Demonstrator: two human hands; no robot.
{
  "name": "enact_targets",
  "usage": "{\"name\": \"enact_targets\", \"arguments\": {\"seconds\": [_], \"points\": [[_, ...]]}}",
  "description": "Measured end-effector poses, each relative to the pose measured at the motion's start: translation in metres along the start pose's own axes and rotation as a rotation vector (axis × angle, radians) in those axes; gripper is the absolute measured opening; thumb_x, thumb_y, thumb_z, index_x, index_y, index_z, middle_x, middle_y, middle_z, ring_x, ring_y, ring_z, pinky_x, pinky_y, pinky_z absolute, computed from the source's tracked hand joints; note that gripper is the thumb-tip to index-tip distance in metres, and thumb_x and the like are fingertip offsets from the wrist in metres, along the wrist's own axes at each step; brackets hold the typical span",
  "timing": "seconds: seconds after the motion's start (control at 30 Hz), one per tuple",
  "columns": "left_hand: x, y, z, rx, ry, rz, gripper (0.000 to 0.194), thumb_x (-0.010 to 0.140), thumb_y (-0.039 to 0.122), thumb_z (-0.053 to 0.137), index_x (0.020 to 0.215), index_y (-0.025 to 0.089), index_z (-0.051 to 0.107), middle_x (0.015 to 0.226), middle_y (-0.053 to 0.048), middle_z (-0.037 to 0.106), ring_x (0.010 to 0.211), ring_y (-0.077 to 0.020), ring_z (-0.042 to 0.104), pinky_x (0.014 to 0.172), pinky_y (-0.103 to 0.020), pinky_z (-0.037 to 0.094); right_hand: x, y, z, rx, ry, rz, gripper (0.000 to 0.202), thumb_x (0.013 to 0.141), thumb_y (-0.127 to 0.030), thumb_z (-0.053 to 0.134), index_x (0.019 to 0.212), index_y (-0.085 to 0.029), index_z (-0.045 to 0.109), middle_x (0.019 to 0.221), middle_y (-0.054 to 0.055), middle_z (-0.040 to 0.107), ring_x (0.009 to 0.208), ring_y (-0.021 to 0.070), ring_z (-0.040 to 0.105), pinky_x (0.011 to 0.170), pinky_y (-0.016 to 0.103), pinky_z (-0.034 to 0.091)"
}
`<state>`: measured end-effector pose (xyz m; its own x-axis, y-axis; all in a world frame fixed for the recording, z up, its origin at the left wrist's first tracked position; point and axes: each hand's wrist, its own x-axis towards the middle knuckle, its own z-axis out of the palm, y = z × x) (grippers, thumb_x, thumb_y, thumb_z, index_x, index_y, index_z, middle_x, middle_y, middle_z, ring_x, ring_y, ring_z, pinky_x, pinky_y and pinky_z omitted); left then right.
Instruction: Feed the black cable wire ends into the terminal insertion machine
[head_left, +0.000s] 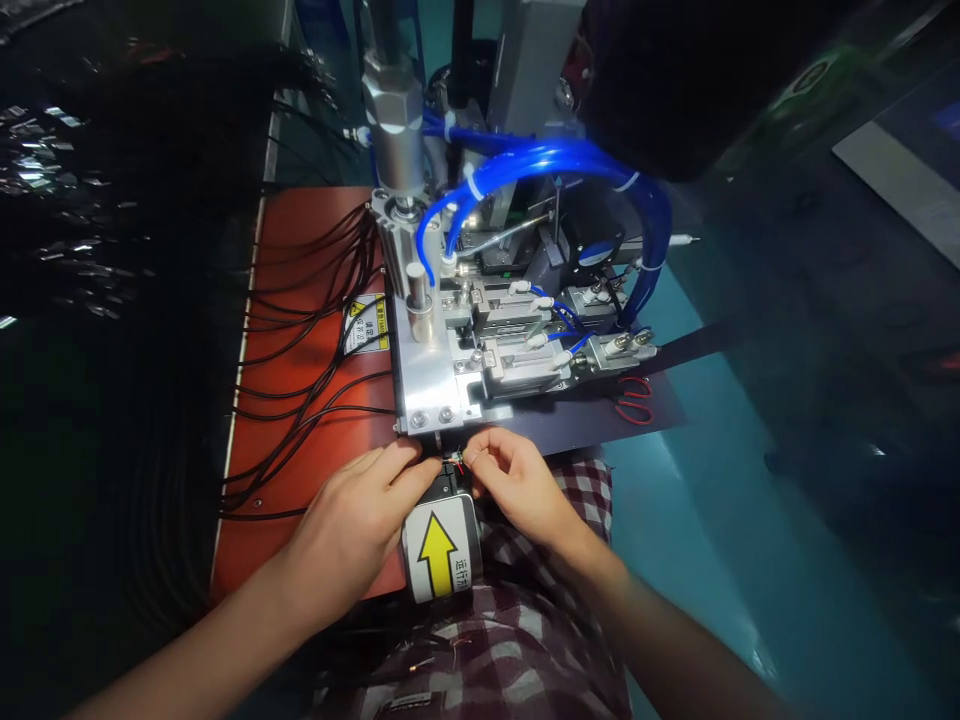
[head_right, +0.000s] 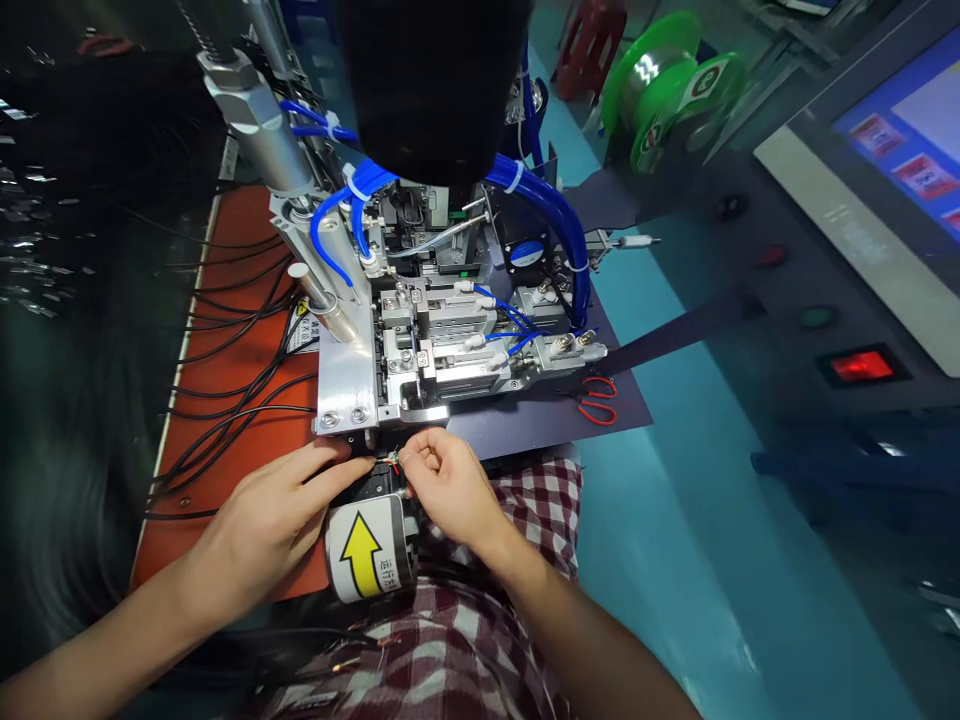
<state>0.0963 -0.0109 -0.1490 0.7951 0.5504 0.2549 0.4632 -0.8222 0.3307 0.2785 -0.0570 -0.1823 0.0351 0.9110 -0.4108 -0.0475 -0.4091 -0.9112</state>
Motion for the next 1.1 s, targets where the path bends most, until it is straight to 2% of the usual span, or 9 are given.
{"name": "enact_targets", "arguments": {"seconds": [0.1,0.3,0.4,0.5,0.63,0.73,0.87,0.97,1.1], "points": [[0.001,0.0,-0.001,-0.015,0.008,-0.002,0.028,0.089,0.009,0.037,0.099,0.009,0.063,0.088,-0.012,0.064,0.075,-0.0217,0.061,0.063,-0.032,0.052,0.001,0.0,0.0,-0.038,0.007,-0.022,0.013,0.081,-0.027,0.055,0.073,-0.018,0.053,0.058,-0.004,0.05,0.052,0.011,0.048,0.05,0.024,0.037],[-0.001,0.004,-0.001,0.058,-0.052,-0.016,0.027,0.089,0.012,0.038,0.098,0.011,0.063,0.086,-0.011,0.063,0.07,-0.0227,0.057,0.058,-0.035,0.05,0.001,-0.001,-0.003,0.095,-0.044,0.063,0.018,0.08,-0.032,0.056,0.073,-0.016,0.054,0.051,-0.004,0.051,0.048,0.0103,0.046,0.051,0.024,0.036],[-0.002,0.005,-0.001,0.068,-0.088,-0.018,0.024,0.087,0.012,0.042,0.099,0.012,0.063,0.085,-0.01,0.062,0.072,-0.0236,0.054,0.06,-0.036,0.05,-0.001,-0.002,-0.001,0.118,0.001,0.033,0.023,0.079,-0.037,0.056,0.077,-0.015,0.058,0.055,-0.003,0.053,0.048,0.0106,0.048,0.051,0.025,0.036],[-0.002,0.005,-0.002,0.051,-0.092,-0.025,0.022,0.086,0.011,0.045,0.099,0.012,0.063,0.085,-0.009,0.061,0.073,-0.0232,0.053,0.061,-0.035,0.049,-0.001,-0.002,0.007,0.148,0.086,0.024,0.021,0.075,-0.036,0.061,0.074,-0.015,0.059,0.057,-0.004,0.052,0.046,0.0095,0.044,0.047,0.024,0.033],[0.0,0.005,-0.003,0.03,-0.097,-0.047,0.02,0.085,0.011,0.047,0.096,0.013,0.063,0.085,-0.009,0.061,0.073,-0.0224,0.053,0.061,-0.034,0.049,-0.002,0.001,0.018,0.069,0.226,-0.125,0.014,0.076,-0.028,0.062,0.07,-0.016,0.057,0.058,-0.004,0.049,0.05,0.0097,0.041,0.048,0.023,0.033],[0.001,0.005,-0.002,0.02,-0.092,-0.049,0.02,0.084,0.009,0.048,0.095,0.013,0.064,0.086,-0.009,0.062,0.075,-0.023,0.054,0.064,-0.036,0.05,-0.005,0.004,0.021,-0.118,0.272,-0.278,0.011,0.082,-0.024,0.055,0.073,-0.017,0.056,0.062,-0.003,0.048,0.055,0.011,0.042,0.052,0.024,0.035],[0.001,0.005,-0.001,0.01,-0.085,-0.055,0.022,0.083,0.006,0.047,0.095,0.012,0.064,0.088,-0.01,0.062,0.077,-0.0238,0.055,0.066,-0.038,0.052,-0.007,0.005,0.019,-0.313,0.324,-0.392,0.012,0.084,-0.02,0.052,0.072,-0.018,0.055,0.068,-0.001,0.051,0.061,0.0128,0.046,0.06,0.027,0.037],[0.001,0.005,-0.001,0.0,-0.081,-0.051,0.022,0.083,0.006,0.046,0.095,0.012,0.064,0.089,-0.011,0.062,0.077,-0.0243,0.055,0.066,-0.039,0.052,-0.007,0.004,0.018,-0.272,0.31,-0.326,0.013,0.083,-0.022,0.051,0.072,-0.018,0.055,0.067,-0.001,0.051,0.06,0.0128,0.046,0.057,0.026,0.037],[0.001,0.004,-0.003,0.002,-0.058,-0.032,0.023,0.084,0.007,0.044,0.094,0.01,0.064,0.087,-0.011,0.063,0.076,-0.0246,0.056,0.064,-0.039,0.053,-0.005,0.002,0.017,0.002,0.222,-0.063,0.015,0.081,-0.03,0.054,0.073,-0.017,0.053,0.057,-0.004,0.048,0.047,0.01,0.042,0.046,0.023,0.033]]}}
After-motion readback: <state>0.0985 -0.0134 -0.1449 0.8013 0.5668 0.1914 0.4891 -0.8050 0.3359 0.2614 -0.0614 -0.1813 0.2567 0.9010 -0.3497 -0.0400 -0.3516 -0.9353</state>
